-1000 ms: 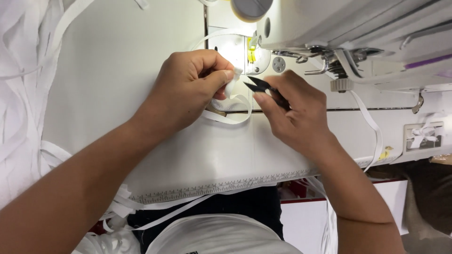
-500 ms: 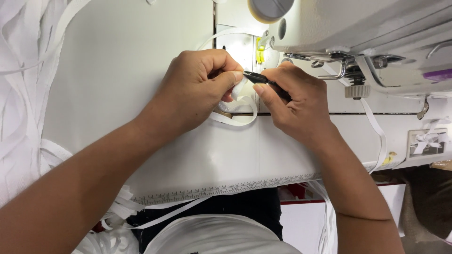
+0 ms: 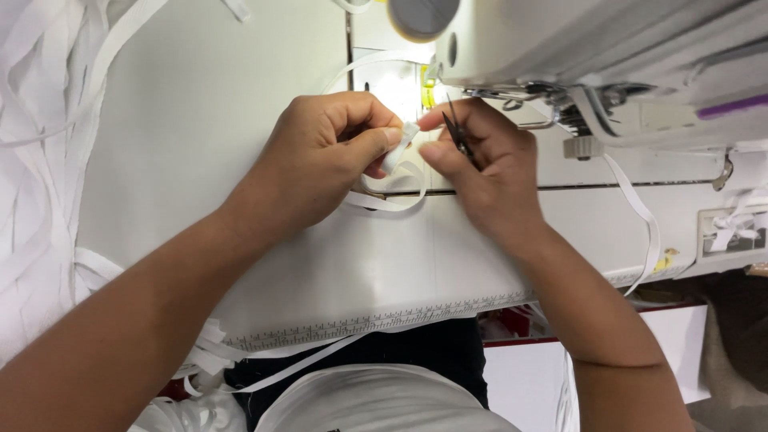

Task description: Cutting and preparing segments of white elastic banding at a sewing workstation using thread snips.

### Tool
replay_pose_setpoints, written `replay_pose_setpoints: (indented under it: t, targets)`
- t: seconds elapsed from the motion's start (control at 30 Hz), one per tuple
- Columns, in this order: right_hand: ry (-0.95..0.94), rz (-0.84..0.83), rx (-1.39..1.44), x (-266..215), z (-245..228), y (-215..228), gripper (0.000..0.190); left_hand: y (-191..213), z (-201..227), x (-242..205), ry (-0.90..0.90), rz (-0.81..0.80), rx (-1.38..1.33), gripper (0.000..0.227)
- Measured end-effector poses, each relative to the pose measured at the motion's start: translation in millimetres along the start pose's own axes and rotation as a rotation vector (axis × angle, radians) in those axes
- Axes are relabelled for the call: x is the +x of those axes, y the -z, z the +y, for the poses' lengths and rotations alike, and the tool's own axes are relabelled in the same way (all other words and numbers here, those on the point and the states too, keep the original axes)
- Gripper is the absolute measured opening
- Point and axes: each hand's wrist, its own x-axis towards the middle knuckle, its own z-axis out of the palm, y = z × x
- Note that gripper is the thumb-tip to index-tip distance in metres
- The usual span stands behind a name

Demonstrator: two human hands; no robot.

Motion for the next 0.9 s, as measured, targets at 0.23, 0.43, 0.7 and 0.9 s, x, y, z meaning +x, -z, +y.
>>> replay_pose_setpoints:
  t: [0.23,0.43,0.7,0.9]
  targets:
    - [0.069,-0.007,-0.028,0,2,-3,0.014,-6,0,-3,-0.105,-0.024,0.088,0.011]
    - [-0.019,-0.044,0.078,3,4,-2,0.010,-8,2,-1,-0.083,-0.033,0.051,0.025]
    - [0.079,0.020,0.103,-7,18,-1,0.010,-8,-12,6,-0.072,0.016,-0.200,0.002]
    - [0.279,0.115,-0.100,-72,15,58,0.017,6,-5,11,0.008,0.346,-0.586,0.014]
